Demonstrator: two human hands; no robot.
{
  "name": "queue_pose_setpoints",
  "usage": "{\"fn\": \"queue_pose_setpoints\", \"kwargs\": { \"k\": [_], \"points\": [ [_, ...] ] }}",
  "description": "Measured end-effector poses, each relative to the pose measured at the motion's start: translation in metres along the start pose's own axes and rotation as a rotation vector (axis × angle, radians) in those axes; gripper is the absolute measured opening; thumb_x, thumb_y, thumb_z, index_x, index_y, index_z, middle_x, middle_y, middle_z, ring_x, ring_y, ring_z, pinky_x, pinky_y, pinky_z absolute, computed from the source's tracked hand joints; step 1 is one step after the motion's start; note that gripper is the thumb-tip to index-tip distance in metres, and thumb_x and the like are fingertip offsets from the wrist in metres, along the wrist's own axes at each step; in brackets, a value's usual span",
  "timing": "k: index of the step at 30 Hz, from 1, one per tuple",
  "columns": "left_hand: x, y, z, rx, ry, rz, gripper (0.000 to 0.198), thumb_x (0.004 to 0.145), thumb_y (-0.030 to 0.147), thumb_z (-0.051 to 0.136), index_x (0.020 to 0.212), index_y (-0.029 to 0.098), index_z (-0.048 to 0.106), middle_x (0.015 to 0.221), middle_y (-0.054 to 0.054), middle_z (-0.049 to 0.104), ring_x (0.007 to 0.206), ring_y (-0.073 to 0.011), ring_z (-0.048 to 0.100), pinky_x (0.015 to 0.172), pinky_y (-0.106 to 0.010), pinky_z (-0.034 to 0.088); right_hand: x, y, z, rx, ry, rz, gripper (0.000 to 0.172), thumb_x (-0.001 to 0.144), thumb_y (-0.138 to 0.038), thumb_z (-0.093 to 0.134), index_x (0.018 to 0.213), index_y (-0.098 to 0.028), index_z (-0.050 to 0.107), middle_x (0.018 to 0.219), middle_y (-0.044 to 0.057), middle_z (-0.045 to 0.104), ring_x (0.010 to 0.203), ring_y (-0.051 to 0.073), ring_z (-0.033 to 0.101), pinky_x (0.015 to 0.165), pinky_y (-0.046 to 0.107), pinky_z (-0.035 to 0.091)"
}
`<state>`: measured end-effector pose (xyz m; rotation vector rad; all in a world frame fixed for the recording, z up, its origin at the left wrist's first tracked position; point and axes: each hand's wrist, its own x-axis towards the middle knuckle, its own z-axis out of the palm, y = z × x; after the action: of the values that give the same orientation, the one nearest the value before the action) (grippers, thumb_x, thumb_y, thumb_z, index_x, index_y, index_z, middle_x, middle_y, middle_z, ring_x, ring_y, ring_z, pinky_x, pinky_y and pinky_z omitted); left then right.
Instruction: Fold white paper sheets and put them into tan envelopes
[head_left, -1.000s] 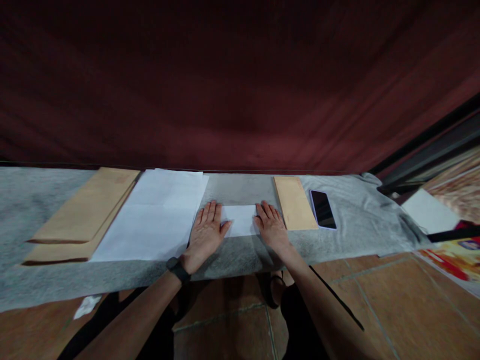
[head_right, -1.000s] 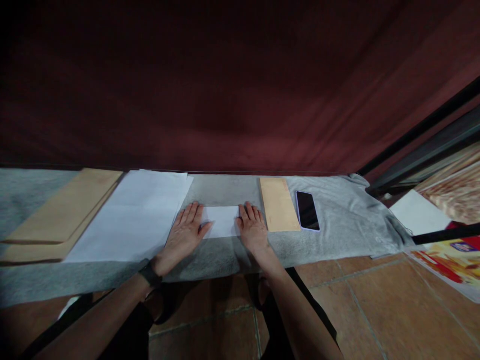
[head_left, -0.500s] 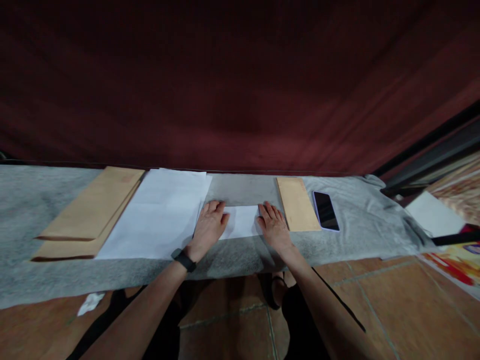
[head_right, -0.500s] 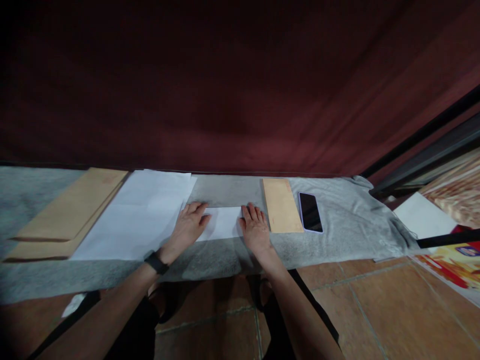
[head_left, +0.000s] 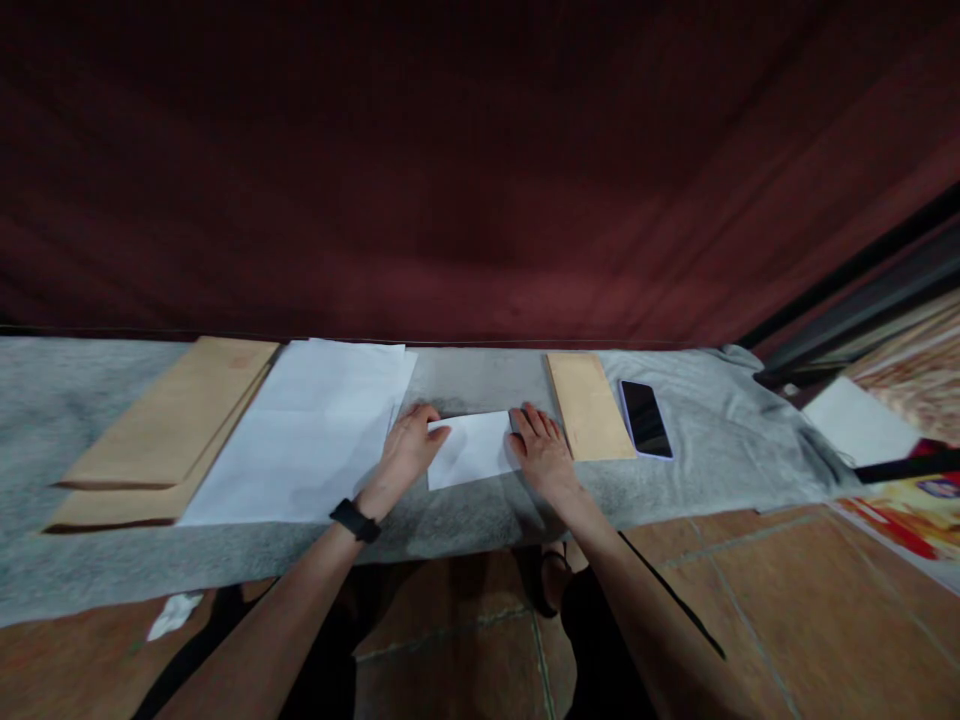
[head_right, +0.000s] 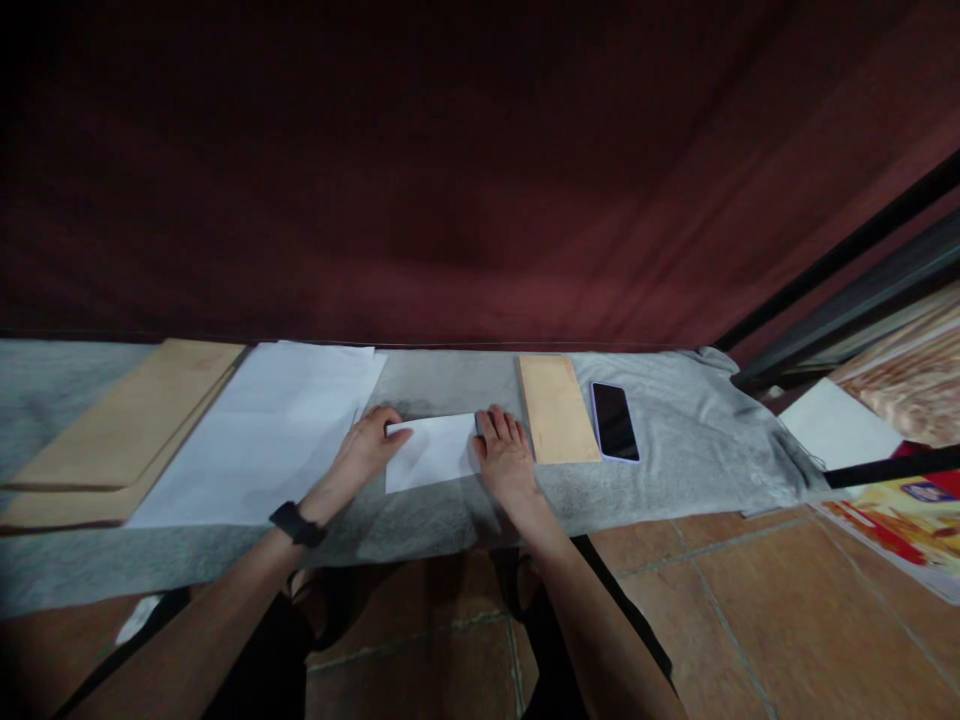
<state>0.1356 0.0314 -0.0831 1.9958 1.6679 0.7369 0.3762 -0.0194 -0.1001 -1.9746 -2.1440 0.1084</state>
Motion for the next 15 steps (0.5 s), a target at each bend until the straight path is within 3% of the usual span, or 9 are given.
{"fn": "queue_pose_setpoints", "kwargs": {
  "k": [3, 6, 12, 15],
  "points": [
    [0.001, 0.0, -0.001, -0.259, -0.02, -0.123, 0.008, 0.075, 0.028, 0.064, 0.071, 0.022, 0.06, 0.061, 0.003, 0.055, 0.059, -0.0155, 0.052, 0.058, -0.026, 0.039, 0.0, -0.002, -0.003, 0.037, 0.014, 0.006, 0.05, 0.102, -0.03, 0.043, 0.149, -0.015, 0.046, 0.157, 0.014, 0.042, 0.144, 0.03, 0.04, 0.117, 0.048, 0.033],
    [-0.001, 0.003, -0.003, -0.562, -0.009, -0.231, 0.014, 0.069, 0.033, 0.067, 0.071, 0.021, 0.06, 0.055, 0.006, 0.05, 0.052, -0.0124, 0.047, 0.05, -0.023, 0.033, -0.003, -0.009, -0.01, 0.11, 0.028, -0.061, 0.052, 0.103, -0.032, 0.039, 0.152, -0.013, 0.041, 0.159, 0.015, 0.039, 0.147, 0.027, 0.035, 0.119, 0.048, 0.032],
    [-0.007, 0.014, -0.01, -0.975, -0.036, -0.428, 0.026, 0.063, 0.034, 0.075, 0.073, 0.019, 0.056, 0.053, 0.008, 0.051, 0.044, -0.0086, 0.046, 0.043, -0.02, 0.03, -0.018, -0.036, -0.021, 0.213, -0.071, -0.456, 0.076, 0.098, -0.05, 0.05, 0.161, -0.019, 0.019, 0.165, 0.009, 0.025, 0.153, 0.024, 0.023, 0.125, 0.048, 0.025],
    [-0.007, 0.019, -0.013, -1.104, -0.054, -0.464, 0.03, 0.06, 0.032, 0.079, 0.074, 0.019, 0.056, 0.056, 0.007, 0.054, 0.047, -0.0089, 0.05, 0.044, -0.02, 0.035, -0.022, -0.044, -0.02, 0.226, -0.058, -0.495, 0.07, 0.098, -0.033, 0.049, 0.16, -0.019, 0.021, 0.165, 0.008, 0.028, 0.151, 0.024, 0.029, 0.124, 0.047, 0.027]
  ]
}}
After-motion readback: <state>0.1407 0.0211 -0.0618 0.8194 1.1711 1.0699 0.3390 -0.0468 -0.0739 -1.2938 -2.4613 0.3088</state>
